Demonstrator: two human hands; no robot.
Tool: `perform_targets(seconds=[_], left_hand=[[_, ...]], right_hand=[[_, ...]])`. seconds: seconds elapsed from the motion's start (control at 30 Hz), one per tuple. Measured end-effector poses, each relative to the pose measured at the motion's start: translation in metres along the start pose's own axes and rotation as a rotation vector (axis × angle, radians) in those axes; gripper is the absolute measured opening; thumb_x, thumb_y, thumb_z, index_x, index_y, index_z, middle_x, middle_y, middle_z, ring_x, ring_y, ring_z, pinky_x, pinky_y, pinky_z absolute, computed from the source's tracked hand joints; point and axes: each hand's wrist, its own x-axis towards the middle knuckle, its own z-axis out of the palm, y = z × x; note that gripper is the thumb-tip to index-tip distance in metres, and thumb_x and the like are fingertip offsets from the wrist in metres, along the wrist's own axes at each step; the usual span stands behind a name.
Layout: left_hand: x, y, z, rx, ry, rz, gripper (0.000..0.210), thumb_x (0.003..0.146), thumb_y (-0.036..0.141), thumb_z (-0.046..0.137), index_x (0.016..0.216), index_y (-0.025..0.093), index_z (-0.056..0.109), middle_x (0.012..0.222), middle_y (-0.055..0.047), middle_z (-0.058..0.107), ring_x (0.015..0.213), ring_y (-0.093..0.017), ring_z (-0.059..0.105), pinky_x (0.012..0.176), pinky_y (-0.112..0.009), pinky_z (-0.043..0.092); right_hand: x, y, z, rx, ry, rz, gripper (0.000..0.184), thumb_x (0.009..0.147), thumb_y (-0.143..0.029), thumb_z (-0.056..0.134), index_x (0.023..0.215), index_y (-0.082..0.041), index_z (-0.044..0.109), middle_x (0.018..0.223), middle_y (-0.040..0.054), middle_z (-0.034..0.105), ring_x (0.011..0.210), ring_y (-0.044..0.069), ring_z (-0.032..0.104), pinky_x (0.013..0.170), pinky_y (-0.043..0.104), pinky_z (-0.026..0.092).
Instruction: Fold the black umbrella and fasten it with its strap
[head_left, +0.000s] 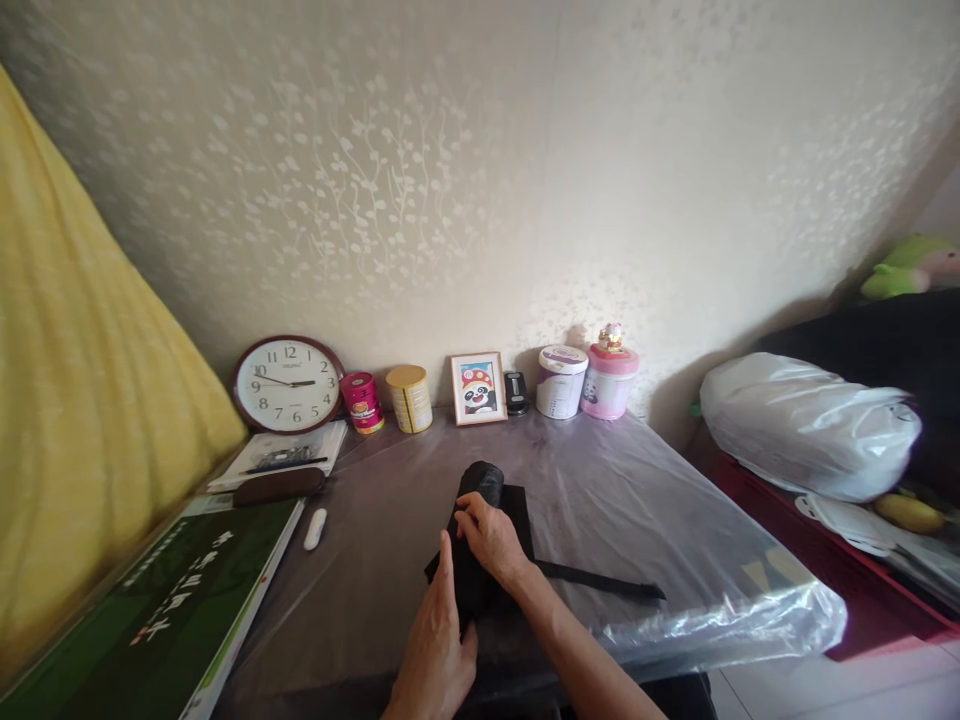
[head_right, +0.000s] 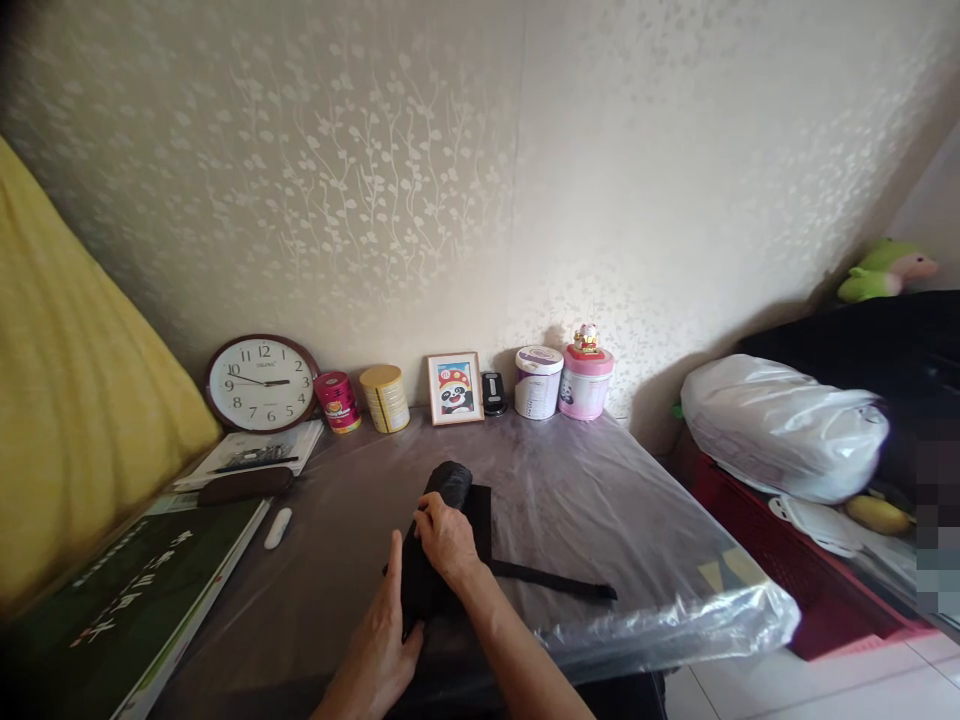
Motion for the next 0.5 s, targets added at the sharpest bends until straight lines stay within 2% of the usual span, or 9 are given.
perform_targets(seconds=[0.13, 0.27, 0.37, 0.5], left_hand=[[-0.001, 0.003, -0.005, 0.054, -0.022, 0.051, 0.084, 0.074, 0.009, 0.038, 0.139, 0.023, -0.013, 0.149, -0.009, 0.018, 0.135, -0.022, 0.024, 0.107, -0.042, 0.03], [0.002, 0.0, -0.003, 0.169, -0.089, -0.012, 0.079, 0.073, 0.011, 0.04, 0.141, 0.015, 0.0, 0.14, -0.016, 0.032, 0.128, -0.027, 0.036, 0.102, -0.044, 0.035], [0.004, -0.003, 0.001, 0.191, -0.125, -0.055, 0.072, 0.074, 0.008, 0.035, 0.14, 0.008, 0.007, 0.137, -0.021, 0.034, 0.127, -0.028, 0.038, 0.101, -0.043, 0.035], [0.004, -0.008, 0.006, 0.214, -0.167, -0.083, 0.067, 0.075, 0.009, 0.032, 0.139, 0.003, 0.011, 0.138, -0.022, 0.034, 0.129, -0.028, 0.035, 0.104, -0.042, 0.032]], right_hand=[[-0.002, -0.002, 0.001, -0.003, -0.057, -0.019, 0.016, 0.086, -0.022, 0.045, 0.095, -0.022, 0.058, 0.075, -0.001, 0.071, 0.073, 0.014, 0.066, 0.066, 0.021, 0.043], [-0.004, -0.001, -0.002, 0.024, -0.106, -0.051, 0.016, 0.087, -0.021, 0.044, 0.095, -0.023, 0.059, 0.075, -0.0024, 0.071, 0.073, 0.013, 0.066, 0.066, 0.021, 0.045], [-0.01, -0.001, -0.006, 0.039, -0.097, -0.163, 0.02, 0.089, -0.023, 0.042, 0.099, -0.024, 0.059, 0.078, -0.0023, 0.07, 0.075, 0.013, 0.064, 0.071, 0.022, 0.045], [-0.016, 0.004, -0.01, -0.044, -0.03, -0.378, 0.022, 0.091, -0.026, 0.042, 0.096, -0.024, 0.064, 0.094, 0.0005, 0.069, 0.094, 0.014, 0.058, 0.089, 0.028, 0.041]])
